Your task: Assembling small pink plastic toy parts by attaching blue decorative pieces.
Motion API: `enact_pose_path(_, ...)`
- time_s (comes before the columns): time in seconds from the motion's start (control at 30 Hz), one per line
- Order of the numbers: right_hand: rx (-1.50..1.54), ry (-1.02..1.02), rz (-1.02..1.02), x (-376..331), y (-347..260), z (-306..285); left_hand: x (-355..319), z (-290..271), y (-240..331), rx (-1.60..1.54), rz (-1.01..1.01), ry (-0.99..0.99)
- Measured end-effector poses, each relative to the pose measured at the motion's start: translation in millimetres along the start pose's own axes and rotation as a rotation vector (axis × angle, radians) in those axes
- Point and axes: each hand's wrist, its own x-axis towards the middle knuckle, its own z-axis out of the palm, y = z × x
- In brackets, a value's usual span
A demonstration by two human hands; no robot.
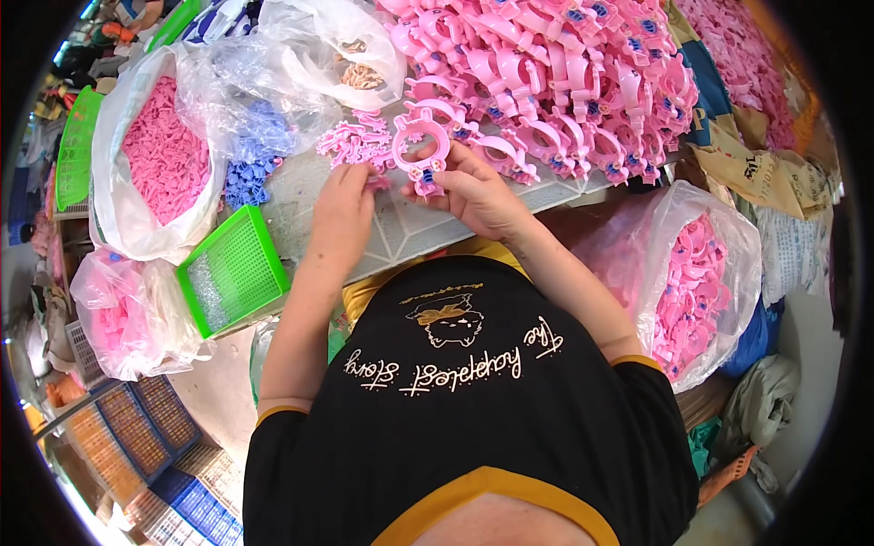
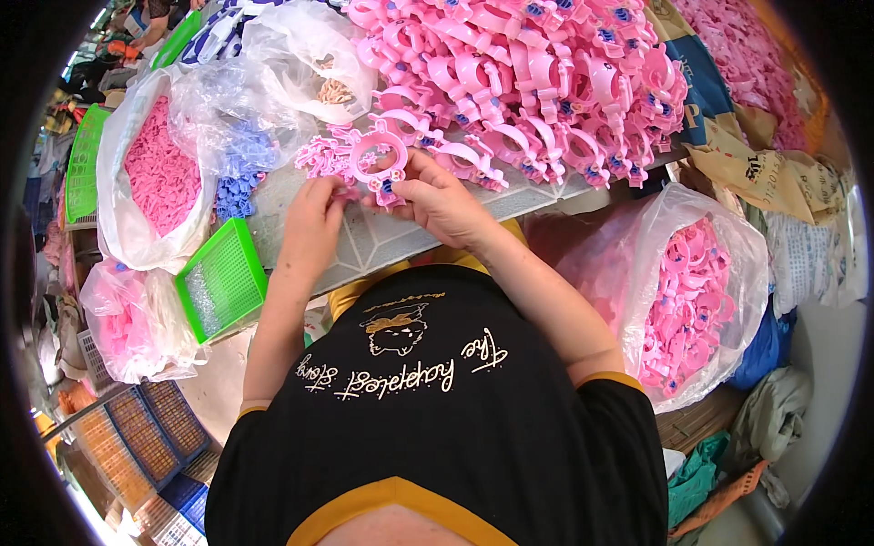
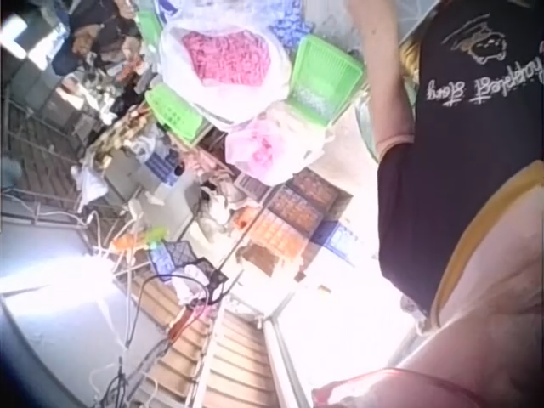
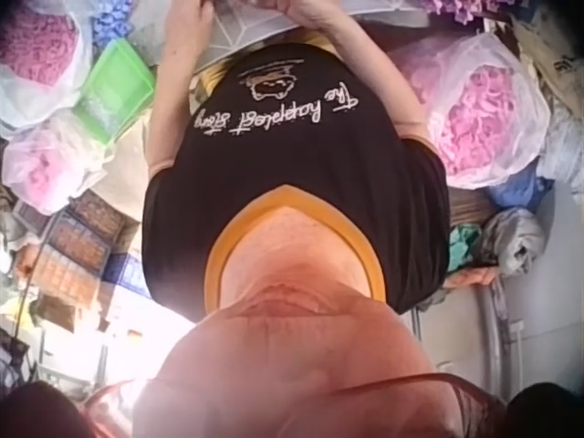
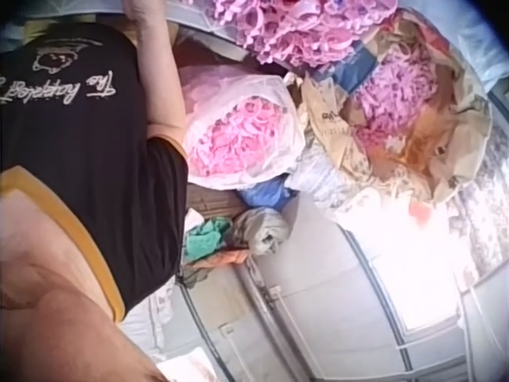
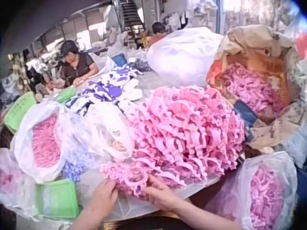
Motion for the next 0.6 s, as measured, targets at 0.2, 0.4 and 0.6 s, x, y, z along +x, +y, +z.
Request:
enact_pose_path(0.2, -0.156, 0.056, -0.035, 0, 7, -1, -4, -5, -12, -0.635, -0.270, 0.129)
enact_pose_path(0.4, -0.275, 0.081, -0.079, -8, 8, 10, -7, -16, 12, -0.732, -0.327, 0.117)
enact_pose_path(0.6, -0.340, 0.128, -0.044, -12, 2, 16, -4, -21, 21, -0.781, -0.311, 0.039)
